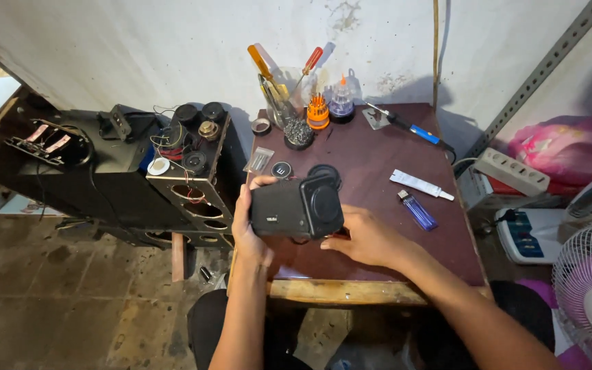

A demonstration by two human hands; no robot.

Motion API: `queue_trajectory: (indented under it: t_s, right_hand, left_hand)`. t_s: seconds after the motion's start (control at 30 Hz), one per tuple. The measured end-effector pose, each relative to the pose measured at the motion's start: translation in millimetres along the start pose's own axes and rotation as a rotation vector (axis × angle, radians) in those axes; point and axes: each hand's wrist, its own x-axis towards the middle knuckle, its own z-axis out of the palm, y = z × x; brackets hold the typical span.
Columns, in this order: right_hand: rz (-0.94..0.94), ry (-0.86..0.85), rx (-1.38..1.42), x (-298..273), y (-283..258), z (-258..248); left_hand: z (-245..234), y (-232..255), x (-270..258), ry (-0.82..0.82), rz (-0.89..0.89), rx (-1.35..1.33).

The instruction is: The person uses a red-handled screwdriver to remove screws from a black rectangular electronic device. They then handle a small circular component, possibly a speaker, and place it on the table.

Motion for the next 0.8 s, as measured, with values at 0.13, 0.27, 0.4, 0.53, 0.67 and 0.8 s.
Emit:
queue_trajectory:
  t_s: [0.13,0.27,0.4,0.53,0.67,0.8]
  right_hand:
    - [-0.035,-0.008,0.095,-2,-3,-4]
    - [-0.036,0.036,0.034,-5,6,-16]
    - [0.249,0.183,0.292,-17,77,-15]
    - [0.179,0.295,0.872,-15,32,-34]
    - [0.330,0.181,0.664,-15,-30,-34]
    - [0.359,0.237,0.385,-13,19,-20]
  left_hand:
    - [4,-4,-2,-0.034,-0.028,-0.033]
    - [0,-10,0,-0.083,-0.029,0.032]
    - [6,-13,-2,-0.038,0.029,0.139]
    - [2,-24,6,-0.006,0.136,0.369]
    - [23,-37,-6,0.061,0.193,0.578]
    - [28,-32,-10,0.006,0.222,0.878]
